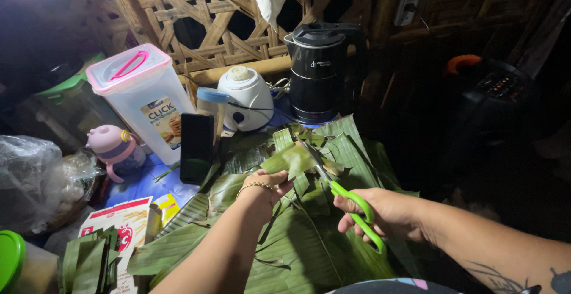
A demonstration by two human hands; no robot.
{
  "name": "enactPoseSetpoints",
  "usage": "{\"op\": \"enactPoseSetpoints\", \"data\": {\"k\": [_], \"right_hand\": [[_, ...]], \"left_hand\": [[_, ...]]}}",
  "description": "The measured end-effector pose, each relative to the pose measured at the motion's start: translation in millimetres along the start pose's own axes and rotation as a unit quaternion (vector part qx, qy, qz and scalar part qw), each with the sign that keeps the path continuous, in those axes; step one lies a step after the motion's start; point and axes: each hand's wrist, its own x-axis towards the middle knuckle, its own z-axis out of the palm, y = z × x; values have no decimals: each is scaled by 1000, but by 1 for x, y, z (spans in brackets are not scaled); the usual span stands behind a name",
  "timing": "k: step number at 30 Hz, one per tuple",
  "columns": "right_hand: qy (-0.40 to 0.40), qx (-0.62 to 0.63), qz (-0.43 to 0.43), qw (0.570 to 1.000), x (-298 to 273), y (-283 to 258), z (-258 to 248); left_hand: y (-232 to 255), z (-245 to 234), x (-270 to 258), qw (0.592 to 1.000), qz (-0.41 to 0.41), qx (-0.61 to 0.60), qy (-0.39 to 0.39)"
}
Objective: The person uses green-handled scissors to cut large green leaves into smaller rectangular pieces on a cluttered table. The cut pieces are stacked on a box while the person continues trimming additional leaves.
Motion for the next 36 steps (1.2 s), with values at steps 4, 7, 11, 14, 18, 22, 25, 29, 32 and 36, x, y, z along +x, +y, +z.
{"op": "enactPoseSetpoints", "data": {"k": [4, 7, 11, 14, 18, 22, 25, 29, 32, 36], "right_hand": [[0, 8, -9, 1000, 5, 7, -6], [3, -31, -29, 999, 10, 12, -8], [16, -62, -27, 998, 16, 18, -7], [22, -65, -25, 997, 20, 24, -8], [73, -94, -34, 992, 34, 38, -12], [159, -160, -71, 972, 67, 55, -17], [284, -414, -182, 846, 94, 72, -22], [234, -563, -140, 780, 126, 71, -26], [139, -686, -80, 710, 136, 47, -28], [76, -748, -88, 654, 134, -3, -8]], "left_hand": [[-2, 2, 4, 1000, 13, 10, 2], [-4, 0, 9, 1000, 4, 7, 9], [-15, -15, 26, 999, -18, 18, 30], [-23, -26, 51, 999, -6, -15, 47], [-7, -71, 79, 996, 29, -78, 29], [21, -127, 81, 996, 56, -15, 72], [28, -147, 65, 986, 5, 163, 37], [3, -146, 21, 984, 7, 151, 99], [-23, -140, -10, 989, 40, 112, 94], [-36, -136, -24, 988, 51, 127, 67]]}}
